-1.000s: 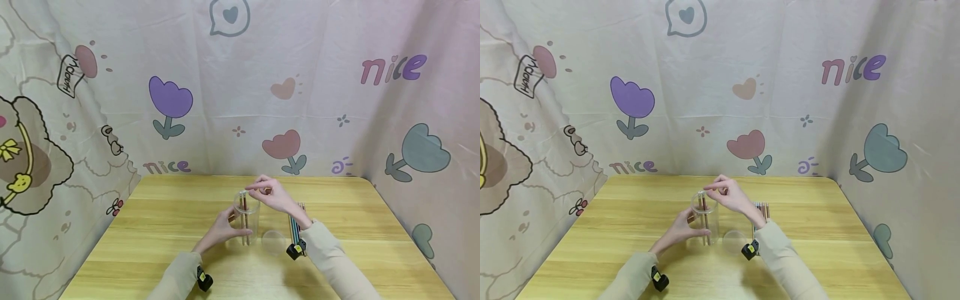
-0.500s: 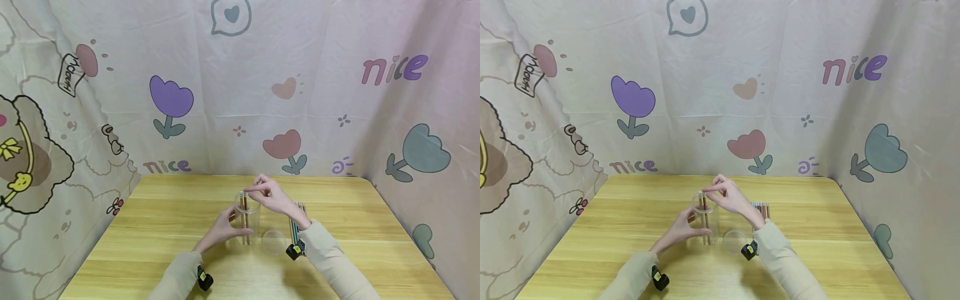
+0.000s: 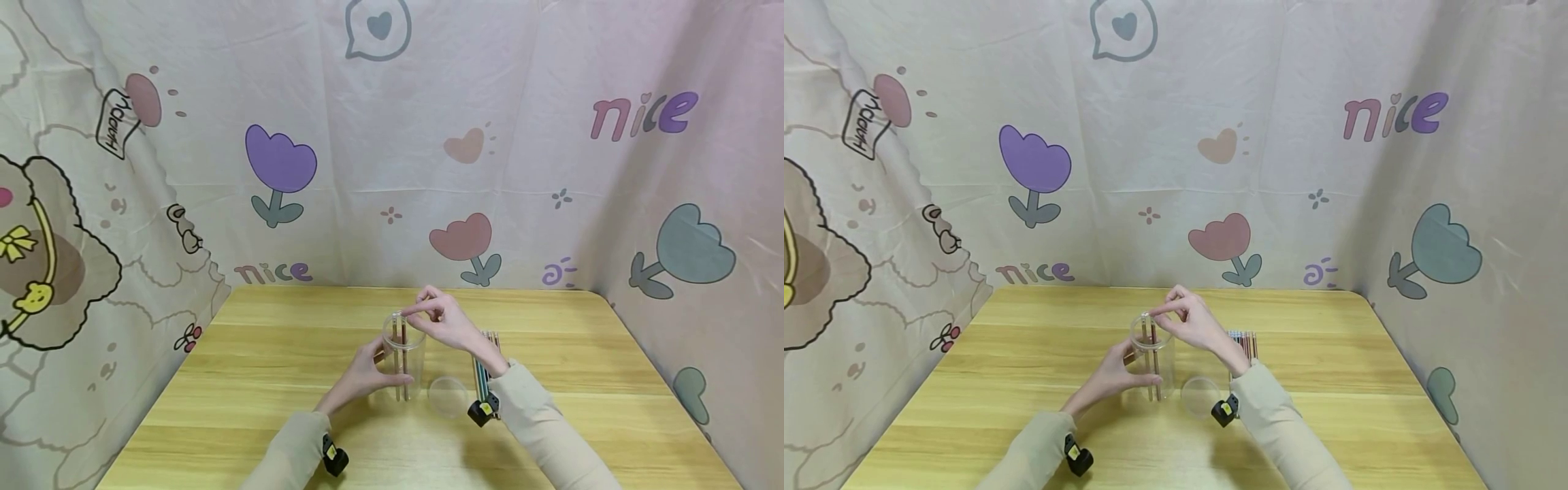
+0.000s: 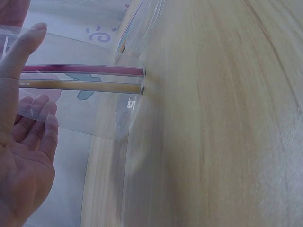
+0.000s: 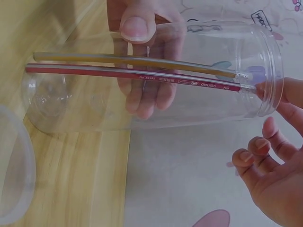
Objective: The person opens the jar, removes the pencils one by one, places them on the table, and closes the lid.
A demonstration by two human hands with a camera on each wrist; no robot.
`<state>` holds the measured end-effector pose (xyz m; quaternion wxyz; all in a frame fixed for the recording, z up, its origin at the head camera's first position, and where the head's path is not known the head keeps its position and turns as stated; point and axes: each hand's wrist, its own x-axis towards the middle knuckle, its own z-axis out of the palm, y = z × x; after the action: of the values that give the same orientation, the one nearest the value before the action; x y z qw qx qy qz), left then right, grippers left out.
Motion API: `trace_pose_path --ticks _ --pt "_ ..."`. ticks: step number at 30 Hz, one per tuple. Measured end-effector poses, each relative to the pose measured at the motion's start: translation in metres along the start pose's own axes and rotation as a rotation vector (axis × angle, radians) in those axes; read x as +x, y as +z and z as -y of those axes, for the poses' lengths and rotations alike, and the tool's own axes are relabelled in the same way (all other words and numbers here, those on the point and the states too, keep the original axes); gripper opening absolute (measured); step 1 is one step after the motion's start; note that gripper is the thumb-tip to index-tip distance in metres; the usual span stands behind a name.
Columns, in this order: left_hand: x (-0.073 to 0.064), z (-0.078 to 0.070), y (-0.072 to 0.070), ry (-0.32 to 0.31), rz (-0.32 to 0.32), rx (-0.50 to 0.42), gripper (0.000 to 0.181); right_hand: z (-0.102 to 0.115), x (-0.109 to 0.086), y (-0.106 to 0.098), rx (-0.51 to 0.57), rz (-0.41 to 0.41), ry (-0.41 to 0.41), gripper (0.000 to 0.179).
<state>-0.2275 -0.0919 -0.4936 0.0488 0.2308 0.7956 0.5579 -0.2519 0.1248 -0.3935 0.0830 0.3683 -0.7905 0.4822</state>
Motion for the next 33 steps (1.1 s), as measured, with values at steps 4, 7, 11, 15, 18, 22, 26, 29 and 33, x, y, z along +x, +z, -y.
trace_pose_path --ticks 4,7,11,15,18,22,26,29,33 --pt "0.000 0.000 0.000 -0.002 0.001 -0.005 0.075 -0.001 -0.001 -0.001 0.022 -0.012 0.010 0.011" --pt "0.000 0.000 0.000 -0.008 0.003 -0.005 0.076 0.000 -0.001 -0.003 0.040 -0.016 0.014 0.009" --pt "0.000 0.000 0.000 -0.010 0.005 -0.004 0.074 0.001 -0.001 -0.004 0.048 -0.011 0.022 0.008" --pt "0.000 0.000 0.000 0.003 0.010 0.001 0.073 0.003 0.000 -0.006 0.032 -0.002 0.031 0.008" --pt "0.000 0.000 -0.001 0.012 0.012 0.006 0.073 0.005 0.000 -0.007 0.007 0.009 0.054 0.008" --pt "0.000 -0.001 0.000 0.015 0.011 0.003 0.072 0.007 0.000 -0.007 -0.024 0.023 0.114 0.008" --pt "0.001 0.000 0.000 0.013 0.010 0.006 0.071 0.009 0.000 -0.007 -0.037 0.039 0.130 0.009" --pt "0.001 0.000 0.000 0.010 0.009 0.011 0.072 0.010 -0.001 -0.006 -0.036 0.044 0.110 0.012" --pt "0.000 0.000 0.000 0.007 0.010 0.009 0.074 0.009 -0.003 -0.005 -0.023 0.027 0.088 0.016"
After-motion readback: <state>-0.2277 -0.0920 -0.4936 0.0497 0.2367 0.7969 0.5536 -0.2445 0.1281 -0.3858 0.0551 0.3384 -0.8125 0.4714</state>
